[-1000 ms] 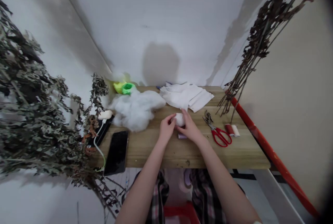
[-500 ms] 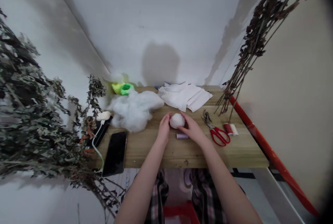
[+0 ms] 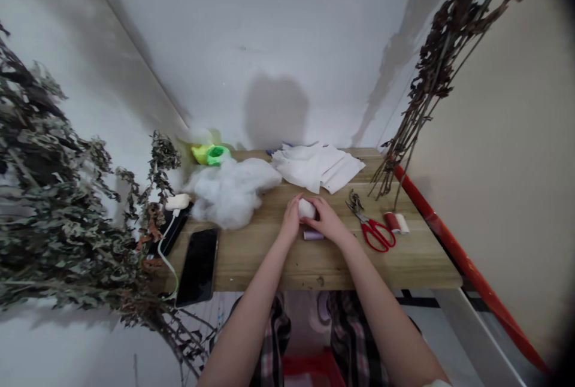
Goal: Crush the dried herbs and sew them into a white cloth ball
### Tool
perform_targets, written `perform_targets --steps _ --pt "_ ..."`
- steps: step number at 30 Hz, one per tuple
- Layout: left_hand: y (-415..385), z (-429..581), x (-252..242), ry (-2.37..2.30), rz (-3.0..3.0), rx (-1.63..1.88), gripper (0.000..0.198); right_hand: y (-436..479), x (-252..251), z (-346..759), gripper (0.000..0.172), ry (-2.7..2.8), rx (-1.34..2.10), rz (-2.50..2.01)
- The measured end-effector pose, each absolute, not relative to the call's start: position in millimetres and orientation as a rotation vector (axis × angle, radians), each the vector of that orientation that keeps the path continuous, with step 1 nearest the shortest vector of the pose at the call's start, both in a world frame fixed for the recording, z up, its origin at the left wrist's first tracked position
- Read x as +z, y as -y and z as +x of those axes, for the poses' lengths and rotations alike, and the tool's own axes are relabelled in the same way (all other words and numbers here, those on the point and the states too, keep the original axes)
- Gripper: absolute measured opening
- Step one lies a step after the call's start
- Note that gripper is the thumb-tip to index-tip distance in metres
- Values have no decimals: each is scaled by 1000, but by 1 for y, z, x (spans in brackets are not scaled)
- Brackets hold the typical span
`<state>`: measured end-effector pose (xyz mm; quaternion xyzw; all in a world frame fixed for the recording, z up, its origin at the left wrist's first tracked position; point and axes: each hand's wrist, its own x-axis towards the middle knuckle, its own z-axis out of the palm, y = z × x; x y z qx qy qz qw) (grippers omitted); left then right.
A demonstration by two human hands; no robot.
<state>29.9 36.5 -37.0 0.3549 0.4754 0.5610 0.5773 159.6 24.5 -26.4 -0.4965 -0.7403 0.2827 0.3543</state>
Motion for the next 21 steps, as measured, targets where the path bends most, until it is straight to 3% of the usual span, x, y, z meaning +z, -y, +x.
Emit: perform_targets --steps 9,16,21 --pt "-42 32 -62 -1310 1198 1248 42 -27 -33 156 43 1897 790 -1391" --pt "-39 34 -57 -1471 1405 1171 51 -28 -39 158 39 1976 536 -1479" --pt "-34 34 -50 -1490 1438 1117 52 -30 -41 158 34 1904 605 -1580"
